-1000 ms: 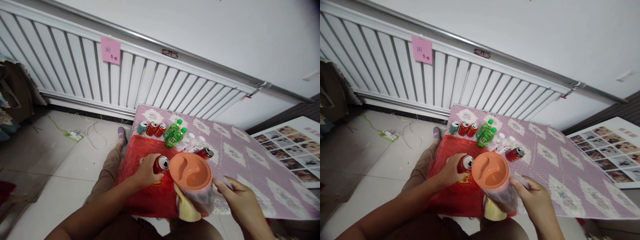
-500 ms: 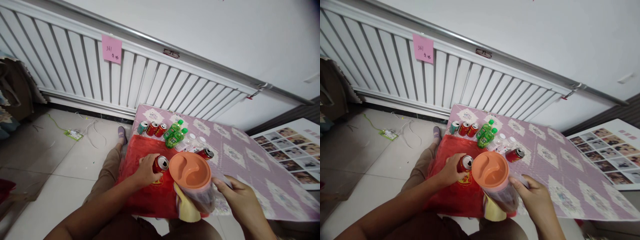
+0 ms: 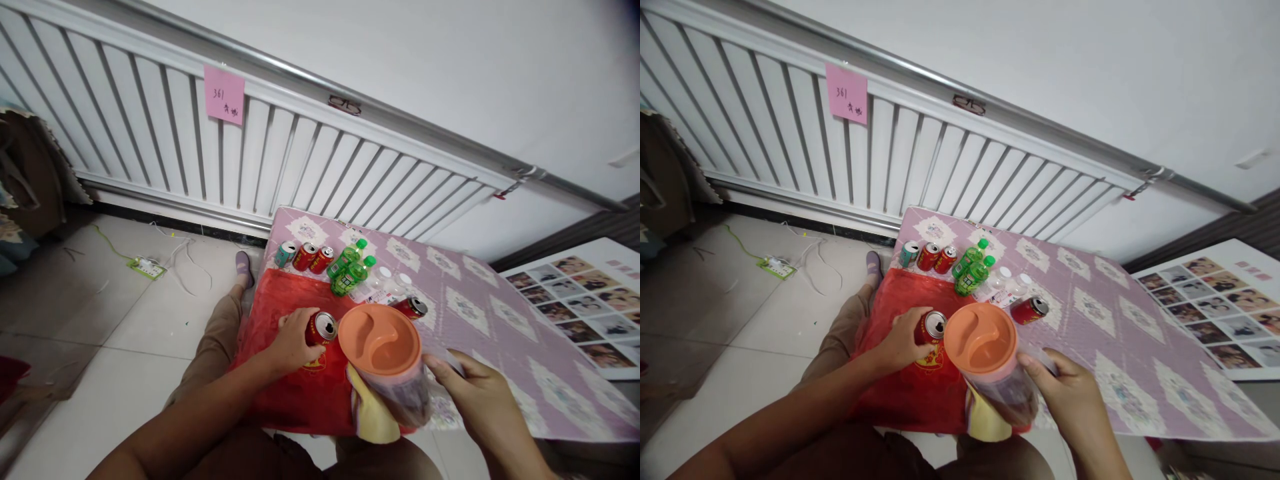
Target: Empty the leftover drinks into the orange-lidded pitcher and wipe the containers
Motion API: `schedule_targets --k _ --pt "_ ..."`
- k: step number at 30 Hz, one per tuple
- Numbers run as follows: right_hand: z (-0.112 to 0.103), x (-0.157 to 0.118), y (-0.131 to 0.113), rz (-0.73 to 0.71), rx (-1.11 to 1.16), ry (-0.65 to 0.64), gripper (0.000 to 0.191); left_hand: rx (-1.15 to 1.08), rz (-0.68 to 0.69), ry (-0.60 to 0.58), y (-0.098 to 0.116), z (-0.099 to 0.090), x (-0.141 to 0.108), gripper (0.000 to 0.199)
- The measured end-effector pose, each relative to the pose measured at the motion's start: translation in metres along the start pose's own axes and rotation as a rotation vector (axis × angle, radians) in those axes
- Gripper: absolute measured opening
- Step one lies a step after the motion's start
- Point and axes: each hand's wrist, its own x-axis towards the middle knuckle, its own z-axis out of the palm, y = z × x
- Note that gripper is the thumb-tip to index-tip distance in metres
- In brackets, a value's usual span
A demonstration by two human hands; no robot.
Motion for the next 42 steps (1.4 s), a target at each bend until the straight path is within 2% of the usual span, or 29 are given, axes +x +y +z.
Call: schedule_targets --k 8,20,32,39,42 --pt "0.001 -0.001 -0.004 0.038 -0.003 -0.007 0.034 -0.007 -0.038 -0.009 -0.003 0.001 0.0 0.074" --pt "0.0 0.001 0.0 0.01 -0.043 -0.005 0.034 -0.004 -0.056 -0.007 -0.009 0.006 0.001 0.075" --pt "-0.005 0.016 0.017 0.079 -0.106 -0.137 0.032 0.011 -0.084 -0.023 -0.016 0.012 0.0 0.076" --pt "-0.002 0.01 0.011 0.007 -0.129 -0.095 0.035 0.017 -0.097 -0.028 -0.018 0.012 0.0 0.075" --pt "-0.002 0.011 0.012 -0.009 -0.145 -0.115 0.035 0.019 -0.102 -0.029 -0.018 0.013 0.0 0.075"
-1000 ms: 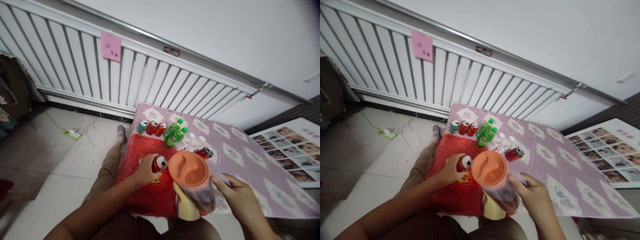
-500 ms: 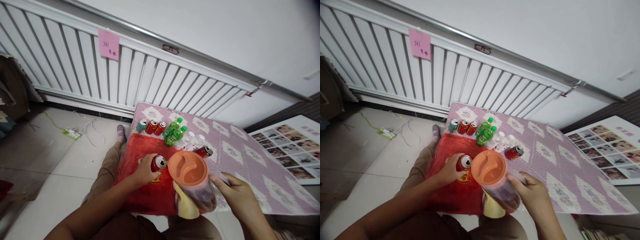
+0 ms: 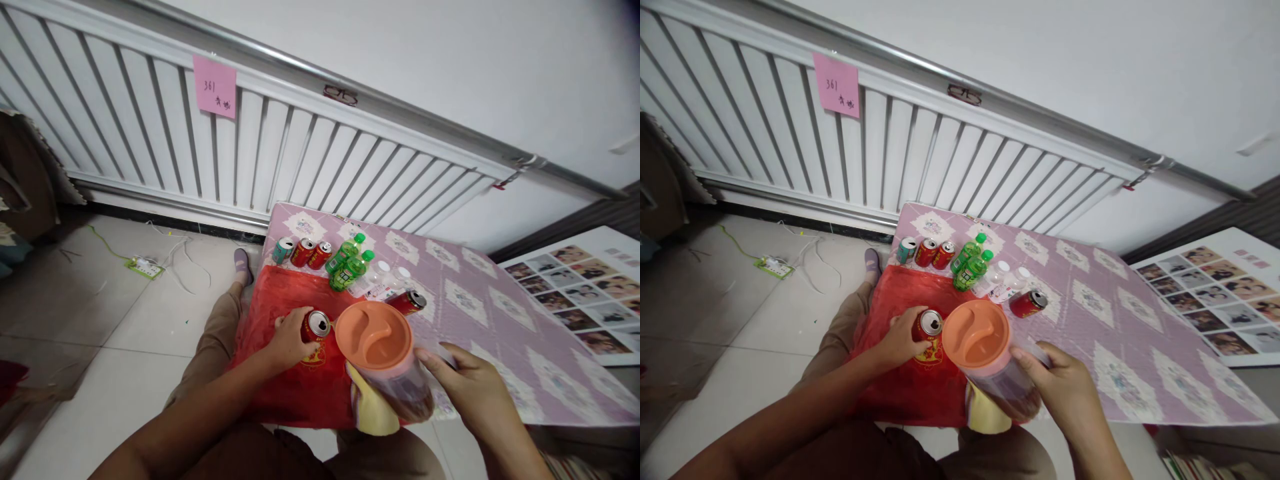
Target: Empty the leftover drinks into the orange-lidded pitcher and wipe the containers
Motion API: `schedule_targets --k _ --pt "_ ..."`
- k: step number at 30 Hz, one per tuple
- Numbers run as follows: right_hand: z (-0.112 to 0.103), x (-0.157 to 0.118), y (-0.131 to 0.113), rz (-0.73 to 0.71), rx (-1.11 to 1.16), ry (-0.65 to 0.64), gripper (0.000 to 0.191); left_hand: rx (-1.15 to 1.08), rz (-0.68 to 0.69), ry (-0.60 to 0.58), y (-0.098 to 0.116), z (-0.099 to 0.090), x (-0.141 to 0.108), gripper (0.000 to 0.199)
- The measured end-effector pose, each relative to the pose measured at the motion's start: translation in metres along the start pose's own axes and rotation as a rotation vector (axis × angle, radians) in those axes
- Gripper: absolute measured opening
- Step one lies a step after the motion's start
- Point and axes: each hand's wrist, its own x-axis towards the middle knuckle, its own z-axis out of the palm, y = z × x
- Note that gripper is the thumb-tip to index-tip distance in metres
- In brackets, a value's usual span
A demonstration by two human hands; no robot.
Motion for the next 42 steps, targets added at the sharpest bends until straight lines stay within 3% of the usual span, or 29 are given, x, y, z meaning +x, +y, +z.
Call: schedule_targets --k 8,20,32,37,42 --pt "0.0 0.005 0.013 0.029 -0.035 -0.067 0.033 0.021 -0.026 -0.02 -0.001 0.0 0.0 0.075" --pt "0.001 0.004 0.007 -0.021 -0.044 -0.051 0.035 0.038 -0.055 -0.046 0.0 -0.001 0.001 0.076" --pt "0.004 0.004 0.006 0.052 -0.037 -0.057 0.037 0.049 -0.06 -0.058 0.0 -0.002 0.001 0.077" --pt "0.007 0.0 0.003 -0.011 0.028 -0.009 0.038 0.048 -0.055 -0.063 -0.001 -0.003 0.002 0.076" --pt "0.006 0.005 0.007 -0.031 -0.026 -0.063 0.037 0.057 -0.039 -0.053 -0.006 -0.001 0.002 0.075"
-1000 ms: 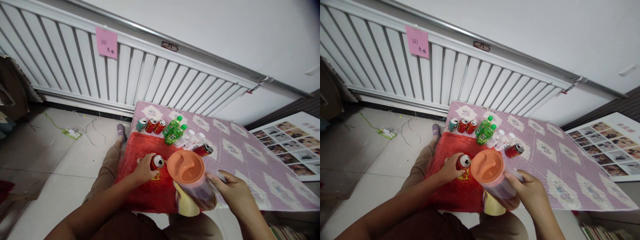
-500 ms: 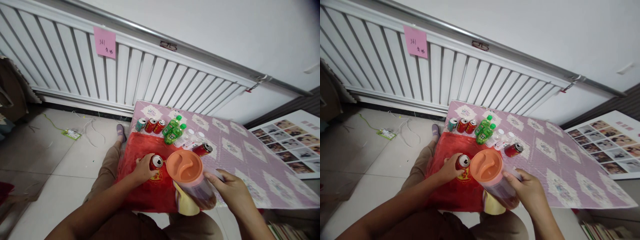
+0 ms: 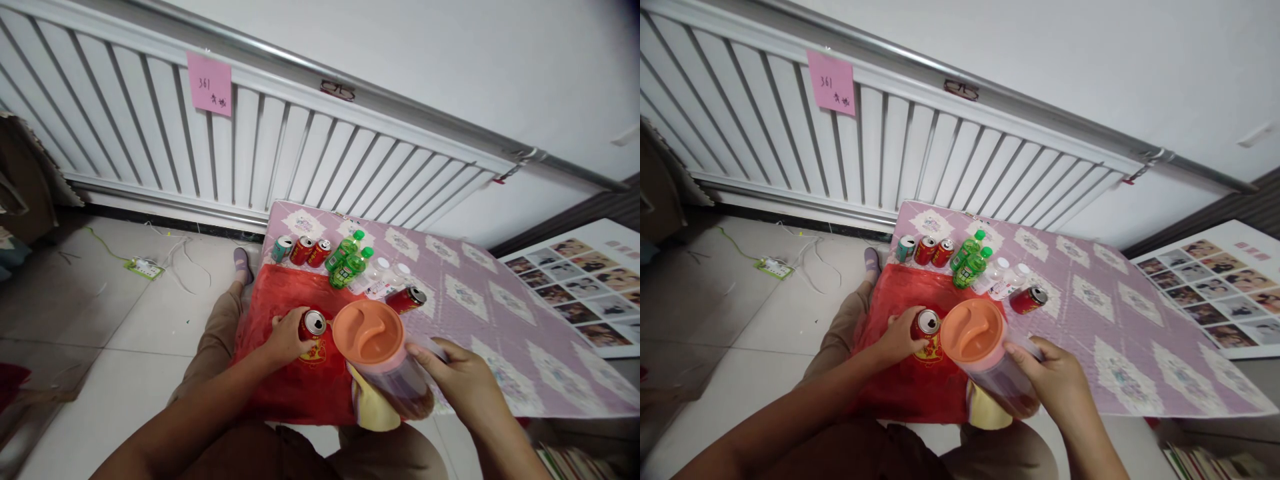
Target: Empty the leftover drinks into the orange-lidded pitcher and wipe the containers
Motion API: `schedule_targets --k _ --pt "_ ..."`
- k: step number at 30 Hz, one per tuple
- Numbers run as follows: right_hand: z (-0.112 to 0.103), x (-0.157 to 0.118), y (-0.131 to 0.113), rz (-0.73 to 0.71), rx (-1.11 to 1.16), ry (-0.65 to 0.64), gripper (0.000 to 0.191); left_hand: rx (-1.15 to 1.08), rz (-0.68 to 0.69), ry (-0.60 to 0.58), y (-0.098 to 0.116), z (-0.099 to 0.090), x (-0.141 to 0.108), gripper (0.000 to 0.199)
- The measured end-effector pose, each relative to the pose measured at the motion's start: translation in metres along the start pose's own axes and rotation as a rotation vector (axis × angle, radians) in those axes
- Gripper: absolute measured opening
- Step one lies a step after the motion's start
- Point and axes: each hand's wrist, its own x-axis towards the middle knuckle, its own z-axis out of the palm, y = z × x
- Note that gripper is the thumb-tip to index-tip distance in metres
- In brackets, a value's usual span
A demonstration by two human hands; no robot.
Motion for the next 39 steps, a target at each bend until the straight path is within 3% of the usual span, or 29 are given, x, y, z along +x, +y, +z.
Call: schedule_targets --k 39 --pt "0.0 -0.003 -0.006 0.032 0.016 0.001 0.04 -0.003 0.01 -0.001 -0.001 -0.002 0.0 0.073"
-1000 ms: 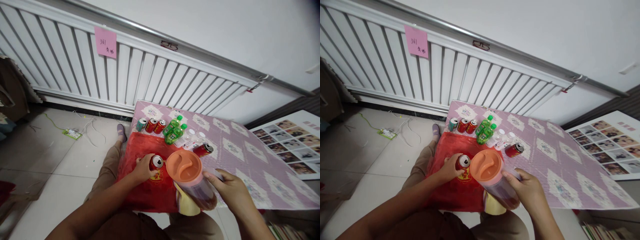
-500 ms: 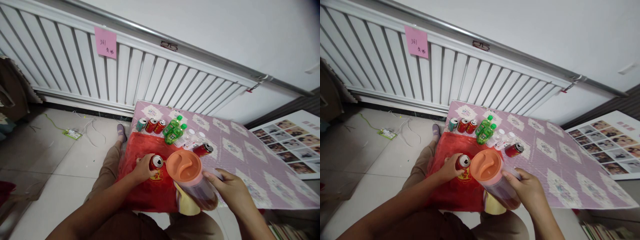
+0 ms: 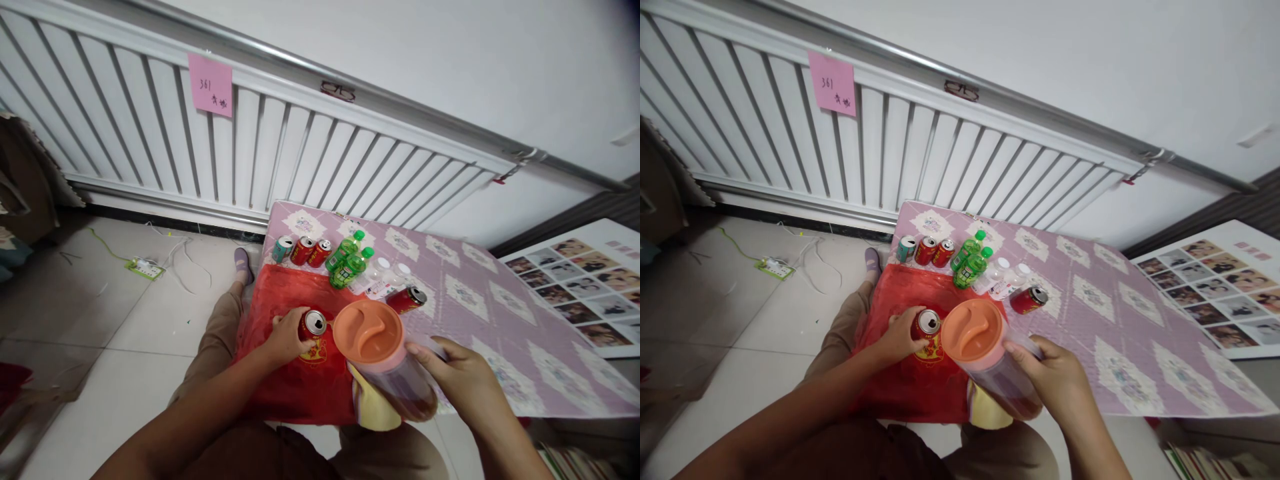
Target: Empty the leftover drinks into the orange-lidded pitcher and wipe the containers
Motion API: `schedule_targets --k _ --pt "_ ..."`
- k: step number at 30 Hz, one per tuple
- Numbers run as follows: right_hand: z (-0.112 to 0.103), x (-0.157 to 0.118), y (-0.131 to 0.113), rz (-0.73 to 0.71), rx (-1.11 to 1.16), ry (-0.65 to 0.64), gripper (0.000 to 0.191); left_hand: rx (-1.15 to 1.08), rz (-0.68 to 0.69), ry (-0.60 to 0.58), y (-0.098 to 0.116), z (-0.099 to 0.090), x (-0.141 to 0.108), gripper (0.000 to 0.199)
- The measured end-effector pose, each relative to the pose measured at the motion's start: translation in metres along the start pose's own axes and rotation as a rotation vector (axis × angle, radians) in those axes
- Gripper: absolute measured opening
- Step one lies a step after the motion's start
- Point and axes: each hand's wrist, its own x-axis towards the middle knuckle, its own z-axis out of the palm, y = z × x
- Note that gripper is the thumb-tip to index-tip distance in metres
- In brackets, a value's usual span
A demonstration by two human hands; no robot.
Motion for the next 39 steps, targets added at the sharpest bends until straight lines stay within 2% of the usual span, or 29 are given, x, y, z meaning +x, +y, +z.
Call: schedule_targets --k 10,18,39 --pt "-0.001 0.002 -0.001 0.035 0.019 -0.039 0.039 0.014 -0.003 -0.006 -0.001 0.001 0.001 0.074" --pt "-0.001 -0.001 -0.013 0.061 0.026 -0.011 0.04 0.011 0.007 0.005 -0.002 0.002 0.001 0.074" --pt "-0.001 0.001 -0.02 0.068 0.013 -0.012 0.039 -0.002 0.012 0.01 -0.003 0.002 0.001 0.073"
